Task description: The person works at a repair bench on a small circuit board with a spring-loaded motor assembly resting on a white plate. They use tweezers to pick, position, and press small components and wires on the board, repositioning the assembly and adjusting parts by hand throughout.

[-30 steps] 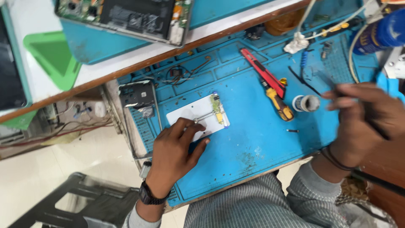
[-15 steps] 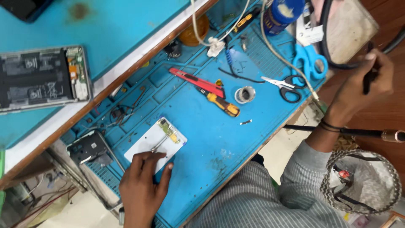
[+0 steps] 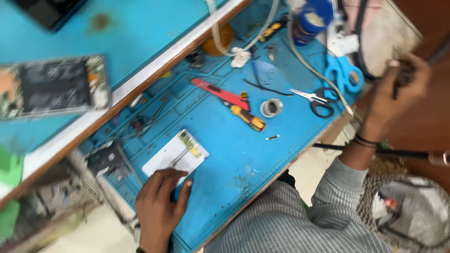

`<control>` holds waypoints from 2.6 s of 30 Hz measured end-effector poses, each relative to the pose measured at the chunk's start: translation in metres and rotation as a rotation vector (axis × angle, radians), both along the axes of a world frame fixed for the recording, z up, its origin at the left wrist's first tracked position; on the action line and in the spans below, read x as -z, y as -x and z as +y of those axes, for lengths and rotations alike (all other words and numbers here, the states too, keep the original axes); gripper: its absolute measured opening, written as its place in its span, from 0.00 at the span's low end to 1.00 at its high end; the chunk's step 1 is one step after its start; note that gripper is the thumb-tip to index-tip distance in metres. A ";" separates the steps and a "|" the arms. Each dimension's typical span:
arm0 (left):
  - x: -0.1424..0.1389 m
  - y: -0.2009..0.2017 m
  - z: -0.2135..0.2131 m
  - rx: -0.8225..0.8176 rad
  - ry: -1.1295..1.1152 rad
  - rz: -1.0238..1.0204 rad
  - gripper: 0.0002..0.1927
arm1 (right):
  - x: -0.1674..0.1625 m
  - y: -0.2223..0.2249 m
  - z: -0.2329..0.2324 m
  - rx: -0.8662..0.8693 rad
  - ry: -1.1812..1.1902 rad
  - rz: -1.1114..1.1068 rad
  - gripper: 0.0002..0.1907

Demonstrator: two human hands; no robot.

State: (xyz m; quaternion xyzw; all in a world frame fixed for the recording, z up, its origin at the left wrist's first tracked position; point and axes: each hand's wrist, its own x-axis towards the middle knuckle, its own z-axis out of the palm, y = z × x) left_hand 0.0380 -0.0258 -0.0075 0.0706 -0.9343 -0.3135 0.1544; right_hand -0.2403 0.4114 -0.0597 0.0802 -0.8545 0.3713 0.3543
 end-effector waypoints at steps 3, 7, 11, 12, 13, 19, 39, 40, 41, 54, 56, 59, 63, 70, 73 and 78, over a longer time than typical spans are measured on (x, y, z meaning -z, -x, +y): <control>-0.002 -0.001 0.000 -0.034 -0.006 0.108 0.06 | -0.006 0.010 -0.005 -0.043 0.065 -0.013 0.09; -0.007 -0.003 0.002 -0.096 0.094 0.164 0.07 | -0.026 0.001 -0.041 -0.096 0.254 -0.147 0.07; -0.018 -0.014 0.005 -0.096 0.202 0.103 0.08 | -0.057 -0.041 -0.102 -0.326 0.405 -0.235 0.05; -0.021 -0.017 0.007 -0.089 0.217 0.087 0.09 | -0.064 -0.054 -0.118 -0.423 0.384 -0.260 0.05; -0.024 -0.022 0.010 -0.105 0.216 0.069 0.09 | -0.069 -0.067 -0.134 -0.568 0.358 -0.254 0.05; -0.027 -0.039 0.040 -0.149 0.101 -0.033 0.14 | -0.081 -0.097 -0.213 -0.839 -0.196 -0.480 0.12; 0.019 -0.062 0.069 -0.380 -0.042 0.030 0.11 | -0.082 -0.094 -0.247 -0.748 -0.434 -0.452 0.13; 0.019 -0.062 0.068 -0.382 -0.040 0.040 0.11 | -0.082 -0.094 -0.247 -0.739 -0.447 -0.453 0.13; 0.019 -0.062 0.068 -0.384 -0.042 0.045 0.11 | -0.083 -0.094 -0.248 -0.741 -0.433 -0.443 0.12; 0.018 -0.062 0.070 -0.392 -0.063 0.016 0.10 | -0.075 -0.096 -0.251 -0.711 -0.452 -0.380 0.10; 0.018 -0.062 0.070 -0.398 -0.058 0.010 0.11 | -0.074 -0.093 -0.249 -0.738 -0.433 -0.383 0.10; 0.018 -0.063 0.070 -0.404 -0.084 -0.009 0.11 | -0.075 -0.089 -0.248 -0.777 -0.430 -0.392 0.11; 0.020 -0.064 0.069 -0.431 -0.104 0.004 0.11 | -0.075 -0.087 -0.244 -0.795 -0.411 -0.393 0.11; 0.023 -0.067 0.069 -0.435 -0.117 0.010 0.10 | -0.072 -0.089 -0.242 -0.826 -0.389 -0.396 0.12; 0.023 -0.067 0.067 -0.418 -0.112 0.015 0.10 | -0.072 -0.089 -0.243 -0.815 -0.373 -0.420 0.12; 0.023 -0.067 0.066 -0.411 -0.117 0.009 0.11 | -0.071 -0.089 -0.243 -0.817 -0.361 -0.416 0.12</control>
